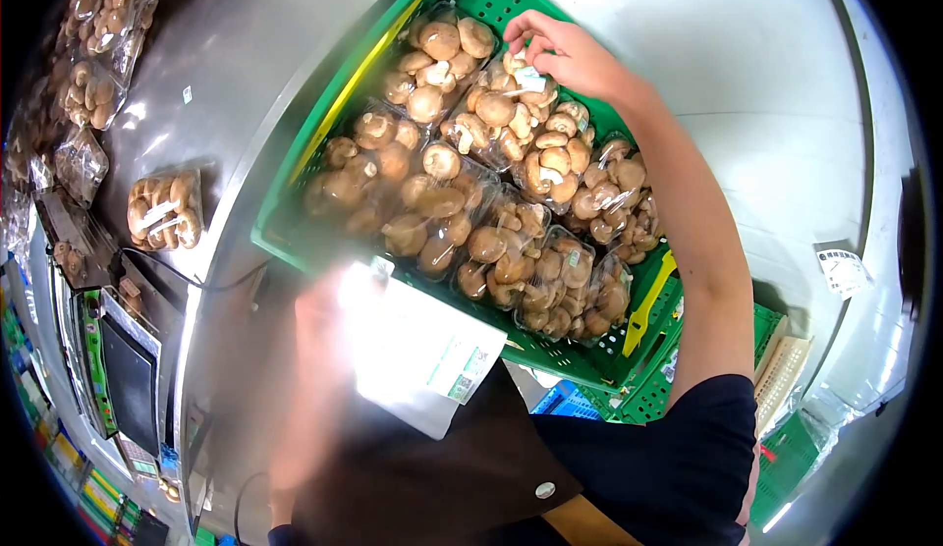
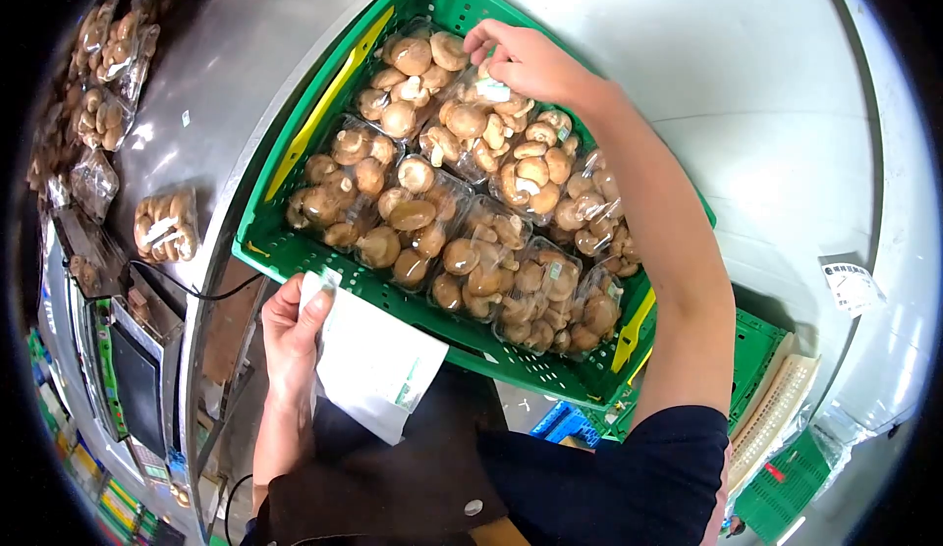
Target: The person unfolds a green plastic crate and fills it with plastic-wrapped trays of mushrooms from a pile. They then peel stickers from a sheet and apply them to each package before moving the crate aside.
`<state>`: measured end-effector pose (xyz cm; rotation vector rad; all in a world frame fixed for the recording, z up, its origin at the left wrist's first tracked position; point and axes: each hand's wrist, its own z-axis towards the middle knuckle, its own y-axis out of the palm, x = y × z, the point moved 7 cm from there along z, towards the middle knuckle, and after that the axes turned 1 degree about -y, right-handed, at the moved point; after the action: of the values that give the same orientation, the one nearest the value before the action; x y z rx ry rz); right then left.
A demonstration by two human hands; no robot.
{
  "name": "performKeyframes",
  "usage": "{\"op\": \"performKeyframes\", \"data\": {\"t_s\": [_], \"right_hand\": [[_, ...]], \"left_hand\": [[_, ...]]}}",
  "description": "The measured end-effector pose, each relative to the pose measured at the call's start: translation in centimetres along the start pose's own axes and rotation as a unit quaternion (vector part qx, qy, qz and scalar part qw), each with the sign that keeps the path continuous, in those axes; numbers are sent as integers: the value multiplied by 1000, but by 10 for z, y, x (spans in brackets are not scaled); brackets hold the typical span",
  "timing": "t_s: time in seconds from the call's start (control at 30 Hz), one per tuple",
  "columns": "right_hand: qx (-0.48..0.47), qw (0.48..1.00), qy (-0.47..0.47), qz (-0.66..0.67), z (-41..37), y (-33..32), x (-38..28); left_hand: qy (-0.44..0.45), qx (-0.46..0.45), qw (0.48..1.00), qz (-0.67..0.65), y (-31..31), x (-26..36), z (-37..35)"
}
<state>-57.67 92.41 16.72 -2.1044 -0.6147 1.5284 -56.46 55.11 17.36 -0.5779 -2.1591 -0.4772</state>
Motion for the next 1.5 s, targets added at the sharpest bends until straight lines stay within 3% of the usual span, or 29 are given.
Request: {"op": "performKeyframes", "data": {"t_s": [0.07, 0.1, 0.13, 0.17, 0.2, 0.27, 0.37, 0.47, 0.5, 0.67, 0.87, 1.0, 1.13, 1.27, 1.47, 1.5], "right_hand": [[18, 985, 26, 168, -18, 9, -33], [35, 974, 20, 225, -27, 17, -50], [51, 958, 14, 282, -35, 26, -64], [53, 945, 1, 324, -42, 36, -76], [57, 929, -12, 365, -50, 45, -87], [46, 926, -36, 373, -62, 65, -104], [59, 929, -56, 361, -76, 84, -119], [85, 934, -73, 340, -88, 91, -120], [105, 934, -91, 329, -90, 90, -120], [158, 956, -135, 209, -101, 90, -118], [199, 957, -92, 191, -86, 77, -82], [157, 981, -85, -70, -67, 36, -59], [95, 964, -79, -237, -40, 3, -24], [-6, 936, -30, -351, -17, 1, -5], [-22, 879, -16, -475, 13, 24, 36], [-47, 873, 21, -485, 14, 29, 35]], "left_hand": [[17, -19, 1000, -6, -4, -8, 7], [-28, 9, 999, 43, 7, 0, 12], [-97, 2, 992, -78, 27, 10, 14], [-69, -63, 989, -111, 40, 21, 18], [-97, -57, 982, -154, 50, 23, 19], [-86, -173, 967, -164, 67, 21, 28], [-88, -217, 944, -234, 89, 31, 21], [-64, -175, 955, -233, 93, 11, 28], [-71, -123, 957, -253, 95, 8, 27], [-79, -167, 954, -234, 100, 8, 20], [-96, -219, 936, -257, 101, 0, 8], [-90, -215, 943, -240, 94, 0, 6], [-87, -191, 961, -181, 80, 0, 7], [-89, -175, 967, -162, 70, 4, 6], [-83, -142, 971, -172, 60, 8, 11], [-97, -131, 970, -183, 60, 8, 11]]}}
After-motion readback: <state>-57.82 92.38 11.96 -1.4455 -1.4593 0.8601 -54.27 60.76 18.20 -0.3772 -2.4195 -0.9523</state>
